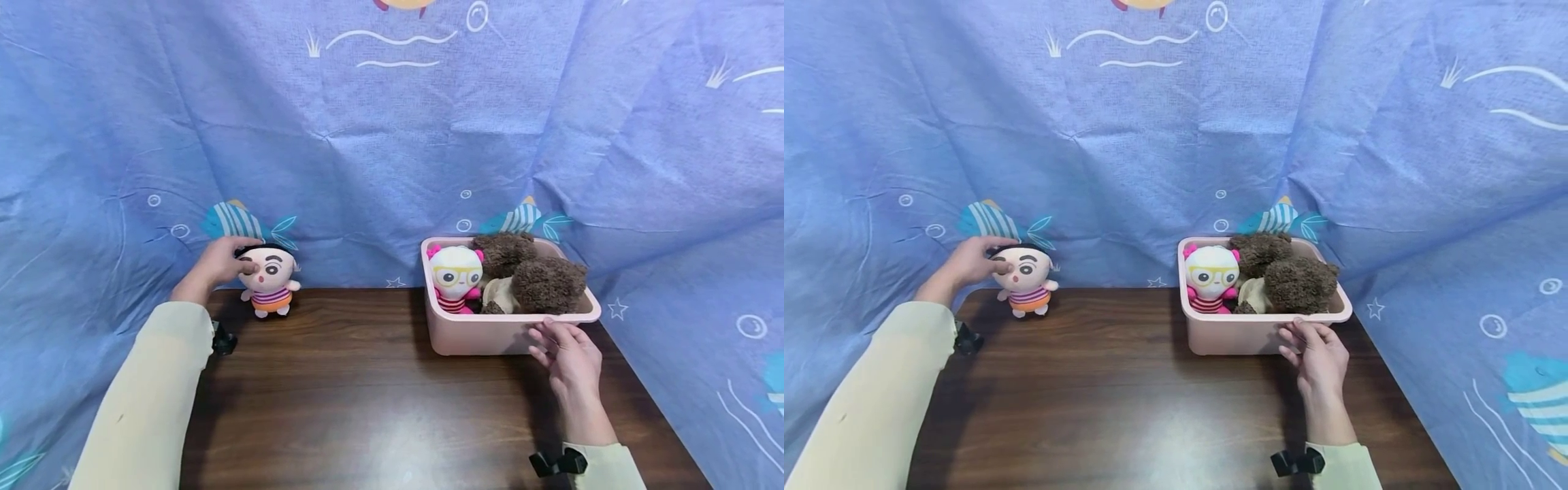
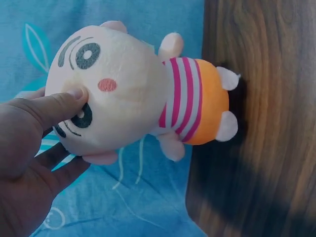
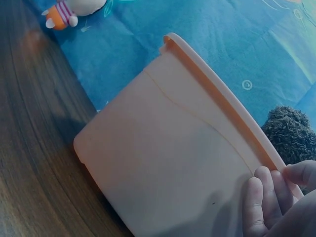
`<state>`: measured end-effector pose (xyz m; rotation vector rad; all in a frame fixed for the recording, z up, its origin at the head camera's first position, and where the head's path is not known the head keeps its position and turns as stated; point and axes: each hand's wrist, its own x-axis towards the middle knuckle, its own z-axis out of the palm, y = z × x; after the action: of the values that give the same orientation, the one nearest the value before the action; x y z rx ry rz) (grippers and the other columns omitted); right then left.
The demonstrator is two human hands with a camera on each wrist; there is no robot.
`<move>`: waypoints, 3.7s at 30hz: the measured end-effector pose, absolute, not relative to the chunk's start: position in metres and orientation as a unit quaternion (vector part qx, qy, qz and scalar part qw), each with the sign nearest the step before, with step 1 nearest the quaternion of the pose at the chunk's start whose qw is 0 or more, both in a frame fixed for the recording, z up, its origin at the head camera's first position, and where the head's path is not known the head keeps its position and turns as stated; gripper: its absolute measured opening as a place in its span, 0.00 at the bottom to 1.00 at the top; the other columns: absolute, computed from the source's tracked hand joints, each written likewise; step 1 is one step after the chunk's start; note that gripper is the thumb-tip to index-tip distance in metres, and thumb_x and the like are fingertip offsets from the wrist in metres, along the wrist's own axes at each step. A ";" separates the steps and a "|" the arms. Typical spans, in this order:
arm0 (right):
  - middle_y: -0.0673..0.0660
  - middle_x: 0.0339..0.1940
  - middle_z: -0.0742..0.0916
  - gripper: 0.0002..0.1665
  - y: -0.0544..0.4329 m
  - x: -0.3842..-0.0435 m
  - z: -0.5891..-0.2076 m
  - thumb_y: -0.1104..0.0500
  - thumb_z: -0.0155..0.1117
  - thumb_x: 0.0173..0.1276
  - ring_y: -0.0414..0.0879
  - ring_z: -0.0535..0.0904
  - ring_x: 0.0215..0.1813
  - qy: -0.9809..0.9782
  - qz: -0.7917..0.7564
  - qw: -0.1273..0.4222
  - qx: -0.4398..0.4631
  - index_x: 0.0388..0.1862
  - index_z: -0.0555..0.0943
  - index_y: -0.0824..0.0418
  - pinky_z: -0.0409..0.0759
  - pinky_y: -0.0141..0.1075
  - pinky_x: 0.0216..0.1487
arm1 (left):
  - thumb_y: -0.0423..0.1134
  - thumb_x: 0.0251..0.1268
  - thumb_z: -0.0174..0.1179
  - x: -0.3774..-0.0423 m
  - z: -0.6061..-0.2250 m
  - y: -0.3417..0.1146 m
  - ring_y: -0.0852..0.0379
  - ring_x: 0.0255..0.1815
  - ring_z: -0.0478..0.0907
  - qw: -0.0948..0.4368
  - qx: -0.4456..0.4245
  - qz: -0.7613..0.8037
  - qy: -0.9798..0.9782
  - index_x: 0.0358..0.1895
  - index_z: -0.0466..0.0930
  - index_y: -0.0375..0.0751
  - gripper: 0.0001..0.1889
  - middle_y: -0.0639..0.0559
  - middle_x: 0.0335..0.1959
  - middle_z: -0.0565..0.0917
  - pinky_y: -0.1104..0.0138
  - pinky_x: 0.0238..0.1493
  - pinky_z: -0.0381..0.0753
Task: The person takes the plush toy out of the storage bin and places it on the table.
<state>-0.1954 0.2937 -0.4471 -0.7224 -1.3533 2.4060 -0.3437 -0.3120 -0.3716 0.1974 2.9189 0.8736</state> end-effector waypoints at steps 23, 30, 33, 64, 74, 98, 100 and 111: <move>0.54 0.30 0.93 0.07 0.297 -0.194 -0.447 0.66 0.66 0.72 0.44 0.91 0.31 -0.476 0.839 0.125 -0.231 0.32 0.83 0.57 0.87 0.38 0.24 | 0.33 0.69 0.66 -0.356 -0.395 -0.319 0.24 0.76 0.56 0.036 0.069 0.270 0.960 0.76 0.66 0.34 0.34 0.24 0.75 0.64 0.34 0.70 0.64; 0.54 0.31 0.93 0.07 0.300 -0.193 -0.448 0.65 0.67 0.72 0.44 0.91 0.32 -0.485 0.842 0.110 -0.210 0.32 0.82 0.57 0.87 0.38 0.25 | 0.34 0.70 0.65 -0.352 -0.392 -0.316 0.24 0.75 0.59 0.037 0.044 0.290 0.955 0.76 0.66 0.34 0.33 0.25 0.75 0.63 0.35 0.66 0.69; 0.53 0.31 0.93 0.08 0.302 -0.192 -0.447 0.65 0.66 0.73 0.44 0.91 0.33 -0.492 0.840 0.101 -0.205 0.32 0.82 0.56 0.87 0.38 0.26 | 0.38 0.72 0.63 -0.345 -0.386 -0.312 0.24 0.72 0.63 0.017 0.031 0.297 0.954 0.75 0.67 0.33 0.31 0.24 0.73 0.65 0.36 0.60 0.73; 0.51 0.30 0.93 0.06 0.304 -0.194 -0.443 0.65 0.67 0.72 0.43 0.91 0.33 -0.499 0.832 0.092 -0.223 0.33 0.84 0.57 0.88 0.39 0.28 | 0.54 0.65 0.69 -0.359 -0.329 -0.021 0.45 0.67 0.76 0.017 0.296 0.227 0.928 0.68 0.77 0.41 0.32 0.42 0.65 0.81 0.54 0.68 0.75; 0.51 0.30 0.93 0.07 0.305 -0.195 -0.444 0.65 0.66 0.73 0.43 0.91 0.33 -0.506 0.825 0.094 -0.232 0.33 0.83 0.57 0.88 0.38 0.28 | 0.54 0.66 0.68 -0.370 -0.340 0.043 0.48 0.65 0.77 0.059 0.313 0.209 0.925 0.70 0.76 0.44 0.32 0.46 0.64 0.81 0.58 0.66 0.77; 0.51 0.30 0.92 0.07 0.306 -0.197 -0.444 0.64 0.69 0.71 0.43 0.91 0.33 -0.508 0.828 0.090 -0.217 0.31 0.84 0.56 0.88 0.38 0.29 | 0.43 0.57 0.76 -0.378 -0.354 0.069 0.53 0.52 0.80 0.034 0.321 0.128 0.938 0.62 0.84 0.44 0.27 0.50 0.54 0.86 0.62 0.53 0.80; 0.51 0.30 0.92 0.07 0.306 -0.197 -0.444 0.64 0.69 0.71 0.43 0.91 0.33 -0.509 0.829 0.089 -0.215 0.31 0.84 0.56 0.88 0.38 0.29 | 0.42 0.58 0.75 -0.377 -0.354 0.070 0.53 0.48 0.80 0.033 0.323 0.121 0.938 0.58 0.85 0.43 0.23 0.50 0.50 0.87 0.61 0.49 0.81; 0.51 0.29 0.92 0.07 0.305 -0.199 -0.445 0.64 0.69 0.71 0.43 0.91 0.33 -0.512 0.827 0.089 -0.214 0.32 0.84 0.57 0.88 0.38 0.28 | 0.39 0.61 0.73 -0.371 -0.348 0.070 0.54 0.52 0.81 0.036 0.320 0.140 0.936 0.56 0.87 0.47 0.18 0.52 0.55 0.86 0.62 0.48 0.83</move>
<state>-0.1986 0.3047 -0.4446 -0.6364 -1.5250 2.4608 -0.3713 0.0697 -0.3476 0.9840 2.8754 0.4286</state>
